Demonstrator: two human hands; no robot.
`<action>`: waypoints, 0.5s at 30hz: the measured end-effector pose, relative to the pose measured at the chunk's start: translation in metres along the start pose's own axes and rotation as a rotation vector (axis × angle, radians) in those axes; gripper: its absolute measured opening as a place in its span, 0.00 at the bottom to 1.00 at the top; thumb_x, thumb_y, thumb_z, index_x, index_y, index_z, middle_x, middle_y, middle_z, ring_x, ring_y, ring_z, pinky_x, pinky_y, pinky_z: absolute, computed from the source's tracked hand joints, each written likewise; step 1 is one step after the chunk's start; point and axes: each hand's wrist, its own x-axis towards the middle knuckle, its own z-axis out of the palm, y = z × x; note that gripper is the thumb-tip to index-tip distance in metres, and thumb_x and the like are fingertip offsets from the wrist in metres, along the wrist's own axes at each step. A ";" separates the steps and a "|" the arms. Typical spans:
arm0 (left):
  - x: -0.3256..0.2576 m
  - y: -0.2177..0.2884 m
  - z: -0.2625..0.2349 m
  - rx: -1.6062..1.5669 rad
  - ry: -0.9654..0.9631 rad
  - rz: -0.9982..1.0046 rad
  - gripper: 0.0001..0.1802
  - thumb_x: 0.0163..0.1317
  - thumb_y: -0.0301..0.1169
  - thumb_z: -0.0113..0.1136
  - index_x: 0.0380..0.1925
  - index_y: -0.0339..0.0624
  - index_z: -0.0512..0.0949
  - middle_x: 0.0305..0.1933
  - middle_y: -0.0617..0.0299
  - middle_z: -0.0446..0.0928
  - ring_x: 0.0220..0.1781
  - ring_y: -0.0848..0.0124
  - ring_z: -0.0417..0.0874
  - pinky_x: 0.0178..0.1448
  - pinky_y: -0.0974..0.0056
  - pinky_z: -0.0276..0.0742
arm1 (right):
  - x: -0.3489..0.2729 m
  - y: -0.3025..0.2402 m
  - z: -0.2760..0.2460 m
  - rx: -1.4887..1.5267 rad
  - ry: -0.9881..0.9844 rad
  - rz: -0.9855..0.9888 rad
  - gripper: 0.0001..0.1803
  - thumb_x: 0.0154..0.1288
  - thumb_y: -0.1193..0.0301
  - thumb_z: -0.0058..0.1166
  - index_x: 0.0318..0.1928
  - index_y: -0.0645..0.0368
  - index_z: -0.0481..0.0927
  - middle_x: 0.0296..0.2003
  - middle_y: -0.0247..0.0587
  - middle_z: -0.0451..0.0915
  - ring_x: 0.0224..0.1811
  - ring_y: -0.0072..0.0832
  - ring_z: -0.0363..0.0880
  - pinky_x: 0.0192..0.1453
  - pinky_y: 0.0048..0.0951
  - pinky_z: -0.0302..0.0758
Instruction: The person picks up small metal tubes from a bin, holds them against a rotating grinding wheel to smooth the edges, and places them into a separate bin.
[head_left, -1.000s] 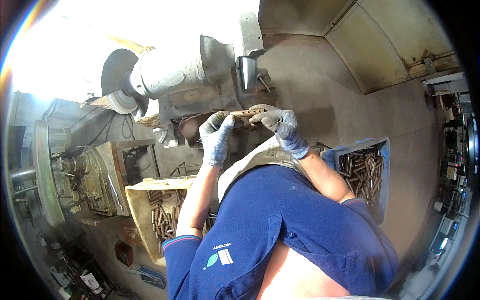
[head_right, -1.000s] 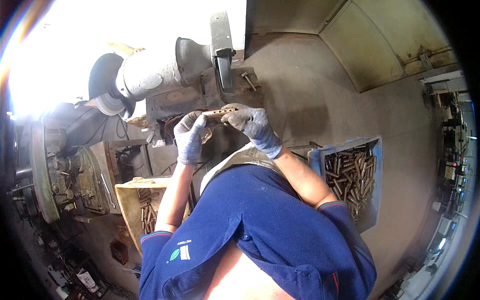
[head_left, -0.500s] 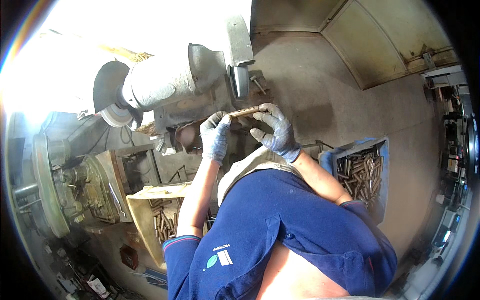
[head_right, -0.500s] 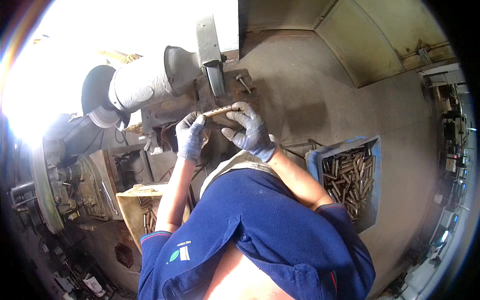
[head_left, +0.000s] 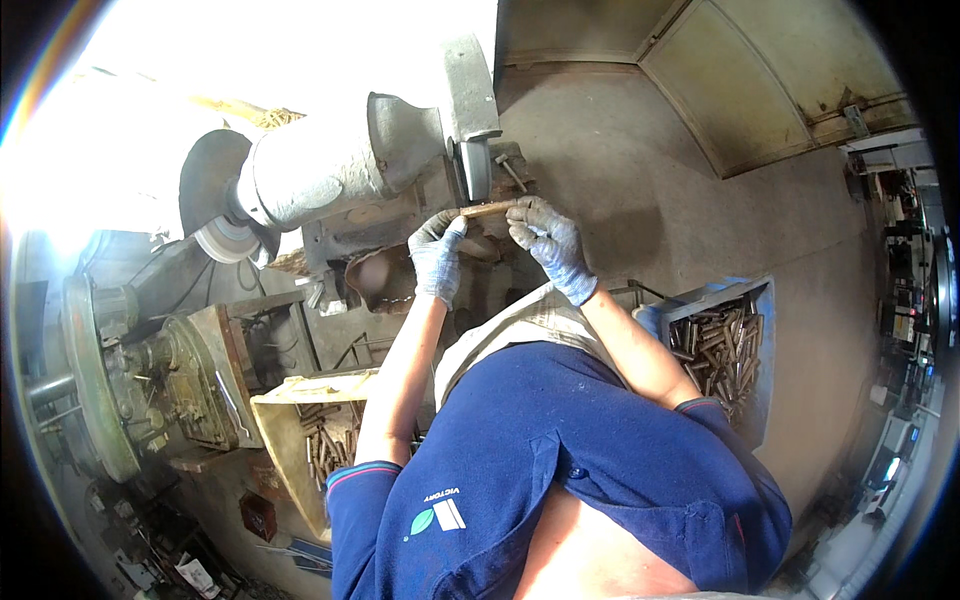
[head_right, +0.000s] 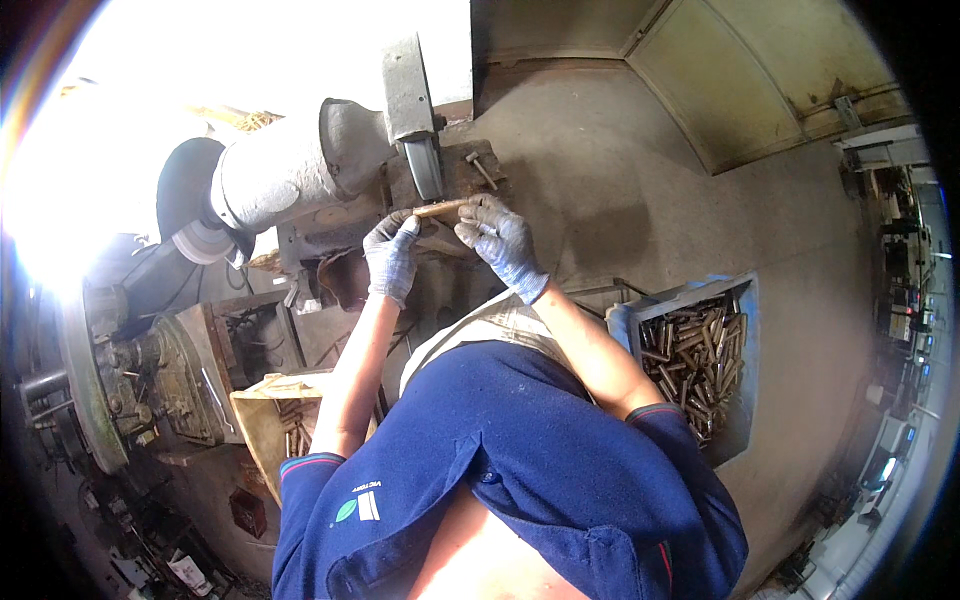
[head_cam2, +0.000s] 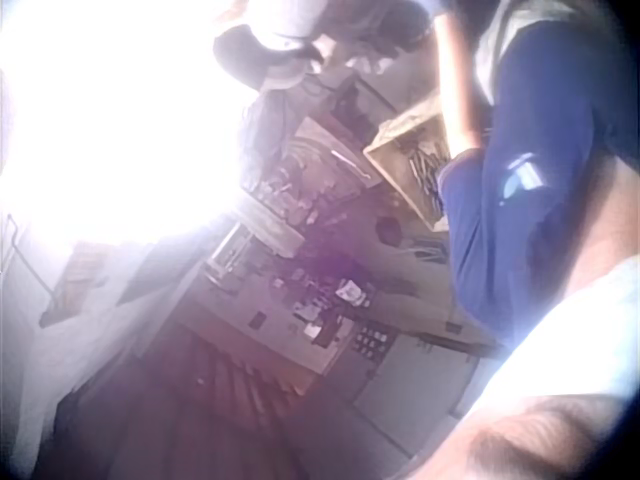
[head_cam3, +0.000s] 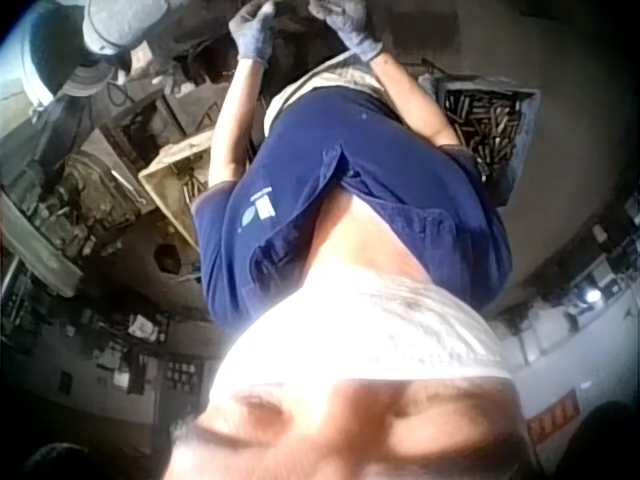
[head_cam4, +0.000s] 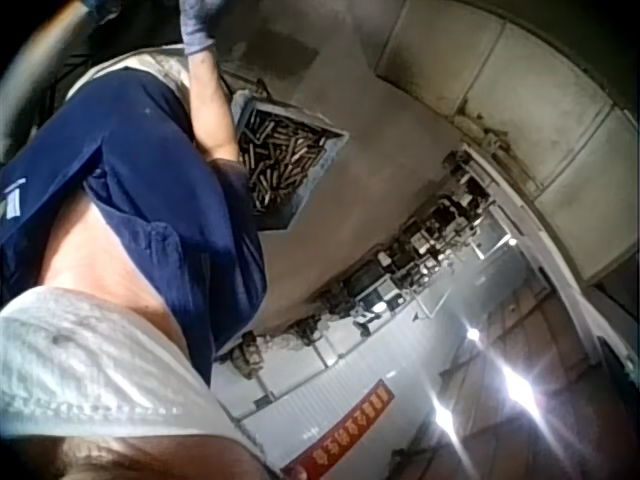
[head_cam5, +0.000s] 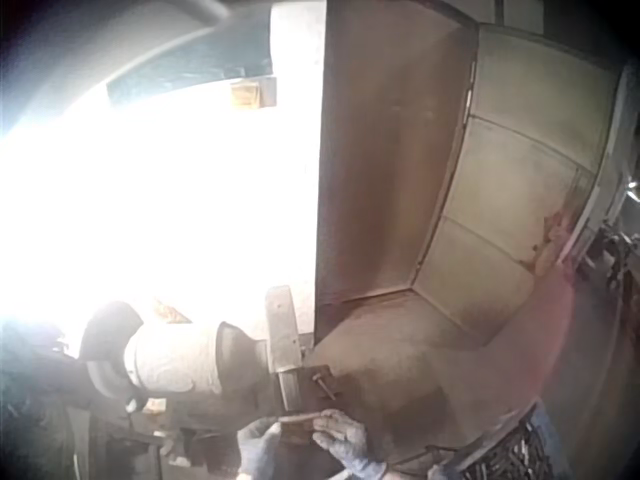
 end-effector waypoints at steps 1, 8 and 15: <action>0.000 -0.003 0.003 -0.024 0.004 -0.015 0.06 0.56 0.23 0.61 0.34 0.34 0.81 0.31 0.61 0.81 0.30 0.76 0.80 0.37 0.71 0.75 | 0.002 0.003 -0.003 -0.050 -0.013 -0.009 0.14 0.55 0.72 0.63 0.41 0.66 0.80 0.43 0.39 0.77 0.41 0.25 0.77 0.46 0.23 0.75; -0.004 0.008 0.036 -0.055 0.026 -0.027 0.05 0.59 0.22 0.57 0.33 0.33 0.80 0.30 0.58 0.81 0.31 0.72 0.82 0.40 0.69 0.78 | 0.011 0.001 -0.012 -0.162 0.108 0.119 0.10 0.56 0.69 0.62 0.36 0.63 0.83 0.33 0.38 0.82 0.36 0.23 0.78 0.42 0.26 0.73; 0.016 -0.014 -0.002 -0.047 0.094 -0.007 0.04 0.58 0.21 0.57 0.34 0.33 0.79 0.32 0.57 0.81 0.33 0.70 0.82 0.39 0.68 0.79 | 0.011 0.014 0.010 -0.125 0.032 0.217 0.11 0.60 0.69 0.58 0.39 0.61 0.83 0.36 0.36 0.82 0.40 0.22 0.77 0.48 0.24 0.72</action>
